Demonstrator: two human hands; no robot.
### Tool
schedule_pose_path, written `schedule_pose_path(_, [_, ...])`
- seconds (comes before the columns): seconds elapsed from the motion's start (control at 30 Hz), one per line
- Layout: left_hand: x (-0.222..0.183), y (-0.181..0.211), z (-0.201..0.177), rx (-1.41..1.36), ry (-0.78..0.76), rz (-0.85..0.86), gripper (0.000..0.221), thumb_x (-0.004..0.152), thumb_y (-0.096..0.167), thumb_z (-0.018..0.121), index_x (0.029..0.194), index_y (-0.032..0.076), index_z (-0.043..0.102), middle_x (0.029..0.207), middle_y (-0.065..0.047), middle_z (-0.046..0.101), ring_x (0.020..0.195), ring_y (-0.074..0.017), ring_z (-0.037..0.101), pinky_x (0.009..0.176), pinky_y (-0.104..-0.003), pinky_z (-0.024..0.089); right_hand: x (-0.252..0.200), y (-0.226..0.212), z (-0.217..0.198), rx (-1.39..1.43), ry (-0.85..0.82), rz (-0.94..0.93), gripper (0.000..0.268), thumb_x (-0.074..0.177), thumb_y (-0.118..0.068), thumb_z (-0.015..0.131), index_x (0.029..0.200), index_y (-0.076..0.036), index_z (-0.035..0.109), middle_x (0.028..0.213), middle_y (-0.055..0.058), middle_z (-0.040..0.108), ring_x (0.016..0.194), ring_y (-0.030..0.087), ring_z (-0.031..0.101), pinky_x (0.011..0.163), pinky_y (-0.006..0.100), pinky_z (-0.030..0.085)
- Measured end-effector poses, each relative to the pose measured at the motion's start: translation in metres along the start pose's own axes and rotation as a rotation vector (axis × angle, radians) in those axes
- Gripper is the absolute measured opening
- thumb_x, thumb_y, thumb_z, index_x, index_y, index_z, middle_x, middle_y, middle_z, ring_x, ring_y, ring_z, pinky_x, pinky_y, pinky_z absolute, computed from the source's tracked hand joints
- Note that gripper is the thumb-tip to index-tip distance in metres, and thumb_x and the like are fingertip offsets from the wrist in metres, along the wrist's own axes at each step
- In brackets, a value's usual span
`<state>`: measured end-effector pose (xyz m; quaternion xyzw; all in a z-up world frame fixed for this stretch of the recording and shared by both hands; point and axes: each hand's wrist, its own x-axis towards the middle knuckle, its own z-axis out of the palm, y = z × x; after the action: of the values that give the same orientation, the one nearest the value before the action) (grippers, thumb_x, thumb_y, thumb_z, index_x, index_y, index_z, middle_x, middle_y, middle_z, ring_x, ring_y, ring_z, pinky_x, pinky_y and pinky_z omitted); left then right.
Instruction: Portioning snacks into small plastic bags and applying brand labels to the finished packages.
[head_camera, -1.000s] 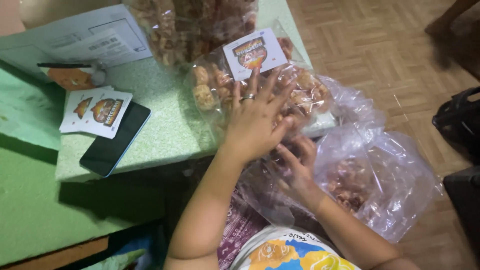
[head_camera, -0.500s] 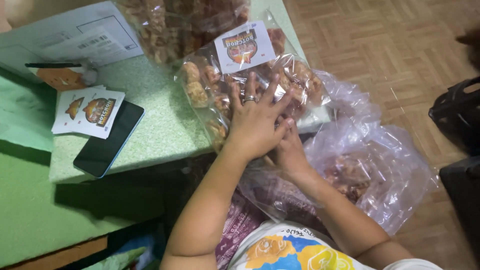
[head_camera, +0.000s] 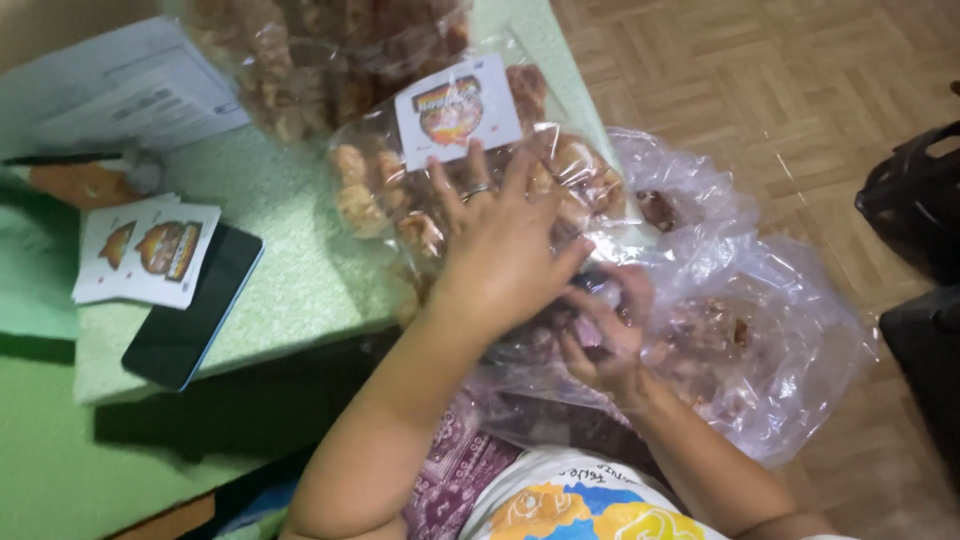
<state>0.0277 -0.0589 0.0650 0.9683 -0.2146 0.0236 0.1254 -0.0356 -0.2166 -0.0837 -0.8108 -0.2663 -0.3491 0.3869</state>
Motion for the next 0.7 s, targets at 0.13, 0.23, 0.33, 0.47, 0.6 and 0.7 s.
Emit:
schedule_pose_path(0.13, [0.026,0.014,0.01,-0.066,-0.075,0.049,0.069,0.084,0.059,0.05,0.142,0.023,0.039,0.156,-0.018,0.006,0.134,-0.056,-0.015,0.096,-0.082,-0.013,0.021,-0.014,-0.006,0.012,-0.063,0.22,0.077,0.077,-0.008,0.065,0.145,-0.006,0.028,0.159,0.019,0.004,0.151,0.04,0.004,0.127,0.05,0.014])
schedule_pose_path(0.23, [0.031,0.01,0.027,-0.088,-0.152,0.069,0.072,0.086,0.062,0.042,0.148,0.025,0.035,0.158,-0.014,0.002,0.134,-0.0559,-0.02,0.095,-0.083,-0.012,0.024,-0.005,0.0,0.071,-0.203,0.259,0.093,0.073,-0.008,0.062,0.152,0.0,0.013,0.159,0.026,0.002,0.15,0.046,0.0,0.124,0.053,0.011])
schedule_pose_path(0.33, [0.032,0.008,0.029,-0.102,-0.178,0.069,0.071,0.087,0.061,0.04,0.148,0.026,0.035,0.158,-0.016,0.003,0.136,-0.0579,-0.016,0.094,-0.083,-0.012,0.036,-0.005,0.005,0.027,-0.263,0.272,0.096,0.068,-0.015,0.063,0.149,0.006,0.017,0.157,0.031,0.005,0.148,0.049,0.001,0.123,0.053,0.009])
schedule_pose_path(0.47, [0.033,0.008,0.025,-0.117,-0.211,0.044,0.077,0.084,0.065,0.043,0.149,0.025,0.032,0.159,-0.015,0.001,0.133,-0.0551,-0.025,0.095,-0.081,-0.013,0.048,-0.009,0.003,-0.056,-0.355,0.276,0.093,0.064,-0.024,0.064,0.147,0.004,0.034,0.158,0.03,-0.004,0.147,0.048,-0.01,0.121,0.054,0.001])
schedule_pose_path(0.6, [0.03,0.009,0.017,-0.162,-0.212,0.044,0.077,0.082,0.067,0.039,0.148,0.028,0.033,0.16,-0.014,0.003,0.135,-0.0548,-0.024,0.094,-0.081,-0.016,0.032,-0.011,-0.002,0.089,-0.273,0.324,0.097,0.071,-0.013,0.066,0.152,-0.001,0.016,0.16,0.028,0.004,0.15,0.043,0.008,0.121,0.046,0.017])
schedule_pose_path(0.7, [0.021,0.01,-0.009,-0.232,-0.34,0.0,0.08,0.081,0.068,0.022,0.152,0.031,0.023,0.159,-0.008,-0.012,0.133,-0.0469,-0.032,0.098,-0.073,-0.024,0.031,-0.025,-0.005,0.403,-0.13,0.363,0.071,0.072,-0.006,0.06,0.139,0.0,0.038,0.151,0.018,0.024,0.117,0.031,0.054,0.098,0.038,0.05])
